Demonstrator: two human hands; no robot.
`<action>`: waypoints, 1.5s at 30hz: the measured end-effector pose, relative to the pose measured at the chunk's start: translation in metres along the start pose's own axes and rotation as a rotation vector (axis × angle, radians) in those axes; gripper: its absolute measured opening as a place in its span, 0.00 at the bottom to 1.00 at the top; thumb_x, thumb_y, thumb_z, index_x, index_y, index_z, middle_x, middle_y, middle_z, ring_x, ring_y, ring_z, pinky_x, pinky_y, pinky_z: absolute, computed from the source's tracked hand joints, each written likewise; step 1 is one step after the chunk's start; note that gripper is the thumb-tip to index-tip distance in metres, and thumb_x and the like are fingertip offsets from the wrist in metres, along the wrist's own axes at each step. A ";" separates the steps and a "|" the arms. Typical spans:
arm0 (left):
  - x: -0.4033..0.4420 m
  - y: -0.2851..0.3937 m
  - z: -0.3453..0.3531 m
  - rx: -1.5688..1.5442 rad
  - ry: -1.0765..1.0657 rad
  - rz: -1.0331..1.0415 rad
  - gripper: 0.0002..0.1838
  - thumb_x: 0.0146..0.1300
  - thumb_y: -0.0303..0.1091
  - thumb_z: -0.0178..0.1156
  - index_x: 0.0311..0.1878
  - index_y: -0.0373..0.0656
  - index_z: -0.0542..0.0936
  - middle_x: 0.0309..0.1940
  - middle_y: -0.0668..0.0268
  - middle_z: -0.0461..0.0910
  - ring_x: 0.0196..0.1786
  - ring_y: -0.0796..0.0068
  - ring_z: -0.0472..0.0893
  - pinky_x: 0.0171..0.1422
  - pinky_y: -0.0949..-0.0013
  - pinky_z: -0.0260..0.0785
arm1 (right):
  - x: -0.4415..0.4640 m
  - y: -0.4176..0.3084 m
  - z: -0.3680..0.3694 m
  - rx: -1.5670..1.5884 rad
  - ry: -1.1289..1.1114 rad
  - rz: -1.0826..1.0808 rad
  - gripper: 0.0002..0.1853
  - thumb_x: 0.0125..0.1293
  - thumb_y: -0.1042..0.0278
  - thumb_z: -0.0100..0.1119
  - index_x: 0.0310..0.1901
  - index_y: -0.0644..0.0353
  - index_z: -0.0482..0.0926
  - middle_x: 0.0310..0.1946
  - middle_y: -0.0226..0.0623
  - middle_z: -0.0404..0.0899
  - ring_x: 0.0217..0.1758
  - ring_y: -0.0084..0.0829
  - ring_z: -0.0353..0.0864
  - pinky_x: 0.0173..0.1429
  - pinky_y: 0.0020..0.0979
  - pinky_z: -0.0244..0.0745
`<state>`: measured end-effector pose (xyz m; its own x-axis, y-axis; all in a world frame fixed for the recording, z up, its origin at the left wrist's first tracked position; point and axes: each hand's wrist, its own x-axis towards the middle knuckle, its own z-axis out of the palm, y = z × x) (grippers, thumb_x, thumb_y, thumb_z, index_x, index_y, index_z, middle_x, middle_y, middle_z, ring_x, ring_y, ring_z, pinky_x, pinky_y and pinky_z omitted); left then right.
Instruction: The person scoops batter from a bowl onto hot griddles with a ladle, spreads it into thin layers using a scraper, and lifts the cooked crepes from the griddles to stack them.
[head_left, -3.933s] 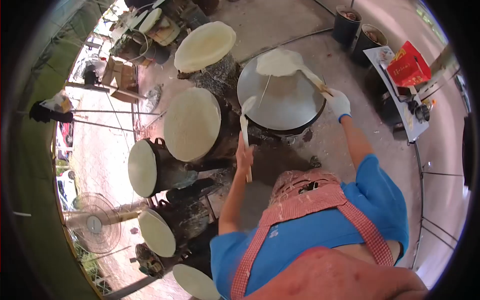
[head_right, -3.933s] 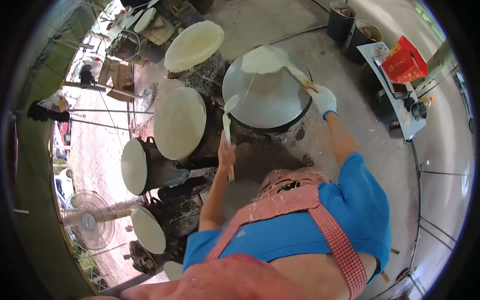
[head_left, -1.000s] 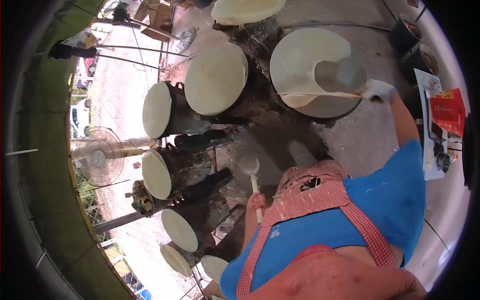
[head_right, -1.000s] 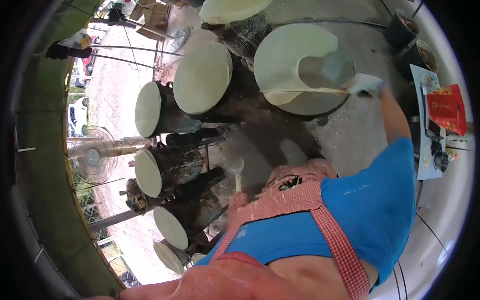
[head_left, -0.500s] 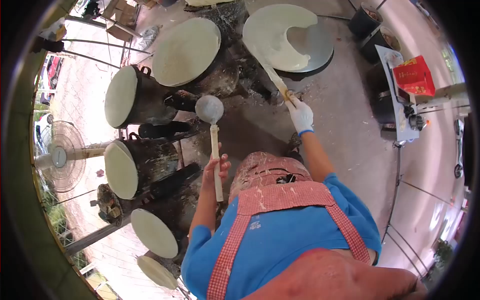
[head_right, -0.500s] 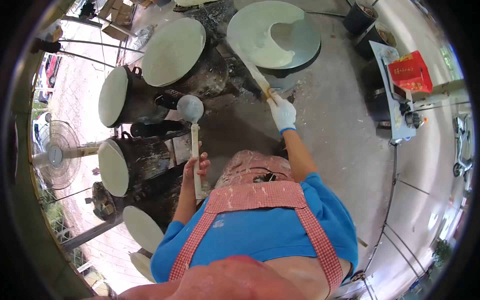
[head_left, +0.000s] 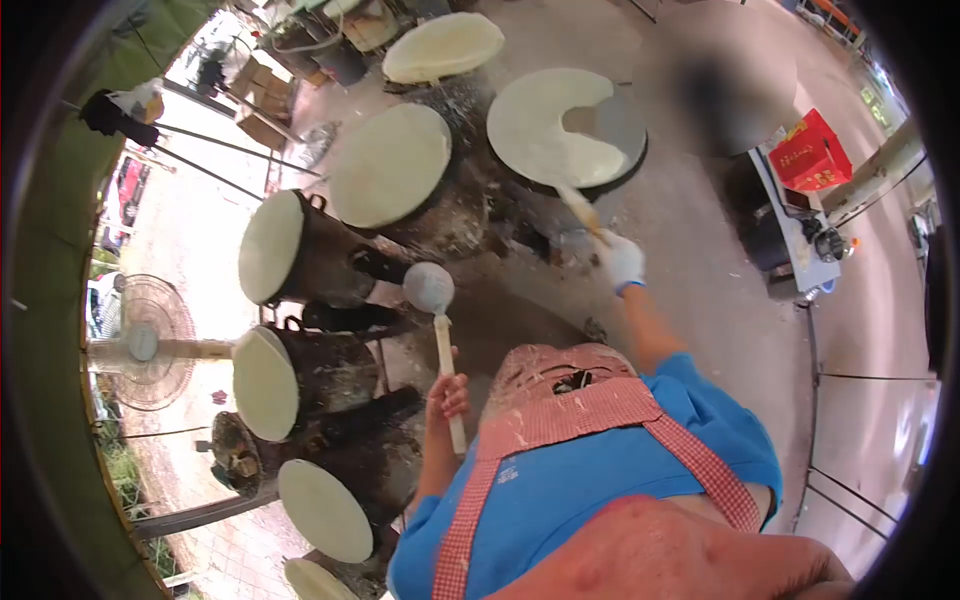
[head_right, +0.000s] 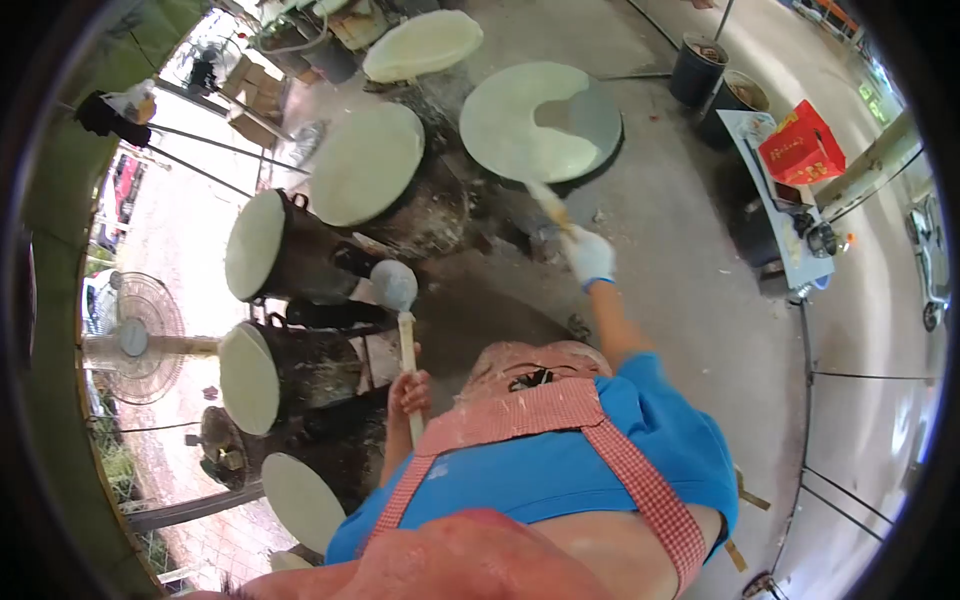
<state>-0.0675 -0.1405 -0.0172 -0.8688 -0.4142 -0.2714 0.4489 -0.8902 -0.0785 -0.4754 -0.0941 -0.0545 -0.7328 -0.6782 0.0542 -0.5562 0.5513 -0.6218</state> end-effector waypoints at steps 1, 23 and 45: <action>0.000 0.001 -0.003 0.025 -0.041 -0.008 0.27 0.65 0.30 0.43 0.66 0.55 0.51 0.21 0.66 0.62 0.14 0.84 0.61 0.14 0.81 0.60 | 0.011 0.023 -0.015 -0.090 0.002 0.028 0.16 0.58 0.52 0.49 0.40 0.51 0.78 0.30 0.46 0.78 0.35 0.46 0.77 0.41 0.41 0.70; 0.082 0.001 -0.045 -0.032 -0.317 -0.423 0.16 0.67 0.32 0.39 0.57 0.49 0.67 0.17 0.73 0.56 0.15 0.85 0.54 0.13 0.80 0.48 | 0.029 0.072 -0.028 -0.054 -0.043 0.047 0.14 0.57 0.54 0.50 0.42 0.45 0.79 0.34 0.45 0.78 0.38 0.43 0.77 0.43 0.39 0.71; 0.100 -0.034 -0.023 0.088 0.367 -0.142 0.18 0.66 0.37 0.44 0.19 0.47 0.59 0.10 0.76 0.52 0.09 0.84 0.53 0.09 0.80 0.47 | 0.231 0.102 -0.035 0.512 0.102 -0.080 0.16 0.53 0.60 0.56 0.39 0.62 0.79 0.33 0.44 0.80 0.33 0.34 0.78 0.42 0.29 0.72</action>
<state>-0.1647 -0.1470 -0.0641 -0.7813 -0.2044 -0.5897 0.2959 -0.9532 -0.0616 -0.7151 -0.1774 -0.0777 -0.7446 -0.6436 0.1771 -0.3682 0.1748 -0.9132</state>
